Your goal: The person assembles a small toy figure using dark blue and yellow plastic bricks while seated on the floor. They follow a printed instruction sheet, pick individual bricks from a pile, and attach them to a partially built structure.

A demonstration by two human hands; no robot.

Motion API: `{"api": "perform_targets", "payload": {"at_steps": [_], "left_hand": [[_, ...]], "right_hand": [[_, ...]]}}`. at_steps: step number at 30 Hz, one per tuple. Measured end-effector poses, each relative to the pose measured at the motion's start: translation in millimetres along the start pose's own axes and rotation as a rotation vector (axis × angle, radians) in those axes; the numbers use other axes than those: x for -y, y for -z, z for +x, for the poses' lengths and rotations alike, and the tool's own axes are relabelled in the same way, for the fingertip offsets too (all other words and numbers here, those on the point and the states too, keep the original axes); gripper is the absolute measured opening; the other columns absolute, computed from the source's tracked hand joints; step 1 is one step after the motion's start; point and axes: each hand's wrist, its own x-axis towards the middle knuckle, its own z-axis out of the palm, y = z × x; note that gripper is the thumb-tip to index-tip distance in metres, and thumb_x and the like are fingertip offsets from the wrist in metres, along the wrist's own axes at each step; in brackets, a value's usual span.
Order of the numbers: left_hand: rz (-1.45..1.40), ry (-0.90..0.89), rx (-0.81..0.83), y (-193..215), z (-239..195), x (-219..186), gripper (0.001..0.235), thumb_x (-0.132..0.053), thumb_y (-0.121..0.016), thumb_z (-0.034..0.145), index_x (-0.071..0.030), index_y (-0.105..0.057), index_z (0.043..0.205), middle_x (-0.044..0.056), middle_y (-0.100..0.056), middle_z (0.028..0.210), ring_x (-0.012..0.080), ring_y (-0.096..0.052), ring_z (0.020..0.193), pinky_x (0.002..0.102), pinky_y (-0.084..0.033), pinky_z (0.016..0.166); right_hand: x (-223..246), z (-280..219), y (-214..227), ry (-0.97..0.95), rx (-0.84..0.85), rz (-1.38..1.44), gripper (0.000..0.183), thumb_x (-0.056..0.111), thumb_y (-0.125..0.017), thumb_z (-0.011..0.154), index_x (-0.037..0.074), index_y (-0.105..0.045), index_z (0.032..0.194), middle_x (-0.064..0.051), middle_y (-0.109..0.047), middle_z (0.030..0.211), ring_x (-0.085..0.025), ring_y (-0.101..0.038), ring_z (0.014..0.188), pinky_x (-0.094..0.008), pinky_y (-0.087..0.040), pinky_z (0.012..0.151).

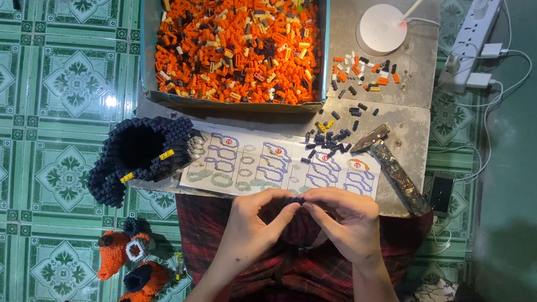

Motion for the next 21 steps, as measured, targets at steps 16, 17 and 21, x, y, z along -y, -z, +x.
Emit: {"api": "perform_targets", "payload": {"at_steps": [16,17,21], "left_hand": [[0.001,-0.078,-0.047,-9.0,-2.0,2.8,0.021,-0.005,-0.083,0.09,0.004,-0.083,0.11,0.012,-0.09,0.094,0.0135,-0.078,0.068,0.024,-0.061,0.058],[0.013,-0.089,-0.038,-9.7,-2.1,5.2,0.021,-0.005,-0.083,0.091,0.002,-0.083,0.111,0.012,-0.09,0.093,0.0128,-0.076,0.065,0.023,-0.059,0.053],[0.018,-0.116,-0.078,-11.8,-4.3,5.6,0.021,-0.005,-0.083,0.09,0.003,-0.082,0.109,0.011,-0.089,0.095,0.0149,-0.077,0.07,0.025,-0.061,0.06]], "right_hand": [[-12.0,-4.8,1.2,-0.007,-0.025,0.069,0.021,-0.016,-0.081,0.086,-0.008,-0.082,0.106,-0.019,-0.087,0.111,-0.018,-0.082,0.089,-0.024,-0.069,0.083],[-12.9,-5.2,0.7,-0.009,-0.028,0.092,0.023,-0.016,-0.081,0.085,-0.009,-0.082,0.107,-0.02,-0.086,0.112,-0.02,-0.083,0.091,-0.025,-0.071,0.085],[-12.8,-7.0,-4.0,0.006,-0.048,0.116,0.023,-0.017,-0.083,0.084,-0.007,-0.082,0.105,-0.02,-0.086,0.112,-0.021,-0.083,0.094,-0.025,-0.07,0.086]]}}
